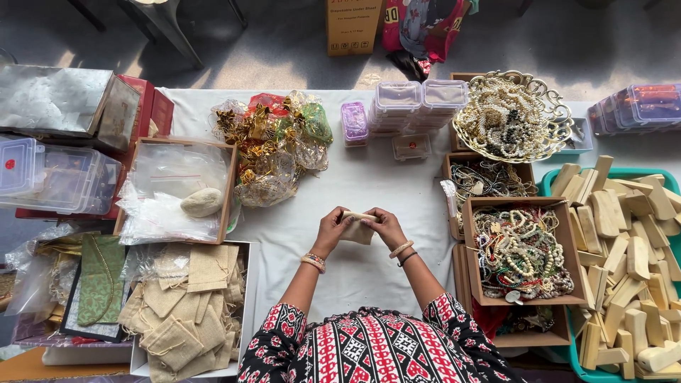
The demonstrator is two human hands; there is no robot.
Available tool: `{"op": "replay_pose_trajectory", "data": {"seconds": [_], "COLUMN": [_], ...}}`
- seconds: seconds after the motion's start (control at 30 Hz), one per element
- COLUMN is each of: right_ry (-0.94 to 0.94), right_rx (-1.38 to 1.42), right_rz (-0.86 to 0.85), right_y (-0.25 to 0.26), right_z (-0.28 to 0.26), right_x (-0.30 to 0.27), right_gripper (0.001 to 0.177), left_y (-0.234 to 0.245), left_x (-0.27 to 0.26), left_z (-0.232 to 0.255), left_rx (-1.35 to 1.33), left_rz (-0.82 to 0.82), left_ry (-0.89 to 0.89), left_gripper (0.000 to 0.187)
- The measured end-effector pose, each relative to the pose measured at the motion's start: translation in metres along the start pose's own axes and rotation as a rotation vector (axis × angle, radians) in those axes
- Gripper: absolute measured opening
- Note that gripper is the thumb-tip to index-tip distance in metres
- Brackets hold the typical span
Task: The person arranges and packages jewelry items on a table. They place a pearl necklace into a clear plastic bag, then handle a small black decorative item, placing it into a small beige fabric pouch. Finally, they place the pouch into a small clear plastic container.
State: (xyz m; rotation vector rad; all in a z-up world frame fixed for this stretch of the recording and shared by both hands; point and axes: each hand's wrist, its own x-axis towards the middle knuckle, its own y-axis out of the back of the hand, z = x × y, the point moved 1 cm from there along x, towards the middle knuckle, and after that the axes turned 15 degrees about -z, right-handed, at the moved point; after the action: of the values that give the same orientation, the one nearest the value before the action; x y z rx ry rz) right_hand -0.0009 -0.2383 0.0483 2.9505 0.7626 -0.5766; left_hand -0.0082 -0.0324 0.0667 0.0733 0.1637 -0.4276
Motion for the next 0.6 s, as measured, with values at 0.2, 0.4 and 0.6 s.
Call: {"op": "replay_pose_trajectory", "data": {"seconds": [0.2,0.4,0.6], "right_ry": [-0.028,0.103,0.158], "right_rx": [0.459,0.322,0.321], "right_rz": [0.108,0.142,0.242], "right_y": [-0.026,-0.057,-0.076], "right_z": [-0.033,-0.027,-0.034], "right_x": [-0.023,-0.041,-0.060], "right_gripper": [0.032,0.061,0.053], "left_y": [-0.036,-0.046,-0.054], "left_x": [-0.009,-0.025,-0.035], "left_z": [0.003,0.044,0.038], "left_rx": [0.021,0.181,0.186], "left_rz": [0.291,0.406,0.520], "left_ry": [-0.069,-0.086,0.024], "left_gripper": [0.020,0.022,0.014]}}
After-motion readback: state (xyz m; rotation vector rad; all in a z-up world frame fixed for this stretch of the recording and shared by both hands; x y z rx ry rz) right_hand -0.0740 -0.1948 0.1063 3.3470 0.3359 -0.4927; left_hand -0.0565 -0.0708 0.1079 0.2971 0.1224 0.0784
